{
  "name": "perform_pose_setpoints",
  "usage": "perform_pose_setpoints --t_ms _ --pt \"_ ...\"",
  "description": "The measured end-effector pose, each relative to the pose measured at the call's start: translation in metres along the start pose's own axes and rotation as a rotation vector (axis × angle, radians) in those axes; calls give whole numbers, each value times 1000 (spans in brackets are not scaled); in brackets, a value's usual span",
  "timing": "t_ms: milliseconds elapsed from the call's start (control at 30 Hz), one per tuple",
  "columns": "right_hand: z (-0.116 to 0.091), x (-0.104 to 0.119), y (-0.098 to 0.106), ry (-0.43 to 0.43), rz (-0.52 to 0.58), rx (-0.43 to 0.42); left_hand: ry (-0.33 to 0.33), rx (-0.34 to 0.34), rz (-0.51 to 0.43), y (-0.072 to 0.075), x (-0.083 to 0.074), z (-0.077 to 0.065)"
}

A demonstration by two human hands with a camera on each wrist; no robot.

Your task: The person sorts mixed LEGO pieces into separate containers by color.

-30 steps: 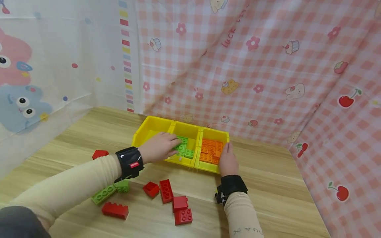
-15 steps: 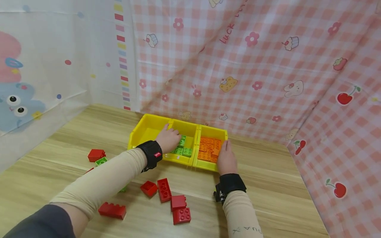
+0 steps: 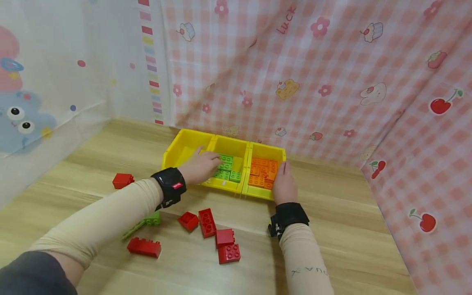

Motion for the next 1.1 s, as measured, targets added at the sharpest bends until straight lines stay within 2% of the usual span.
perform_pose_setpoints --t_ms 100,267,367,467,567,667,767,867,1100 --pt "2 3 4 37 -60 -8 2 -64 -93 18 10 -23" --pt "1 1 7 58 -87 -23 -16 -95 -143 45 27 -81" --pt "0 0 7 78 -109 -38 3 -59 -138 56 35 -116" --pt "-1 -2 6 77 -99 -44 59 0 -136 62 40 -147" --pt "-1 -2 5 67 -89 -37 114 48 -147 63 40 -176" --pt "-1 -2 5 66 -92 -34 141 70 -147 59 36 -201" --pt "-1 0 6 71 -108 -36 137 82 -120 54 30 -219" --pt "-1 1 6 68 -107 -31 125 81 -74 48 26 -230" --pt "-2 7 4 70 -94 -15 152 107 13 42 24 -237"
Point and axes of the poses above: each hand's wrist, its own z-axis towards the middle knuckle, its own y-axis out of the back of the hand, x = y × z, the point moved 3 cm from there along z, towards the middle knuckle, and after that the axes turned 6 degrees about -x, right-handed, at the moved point
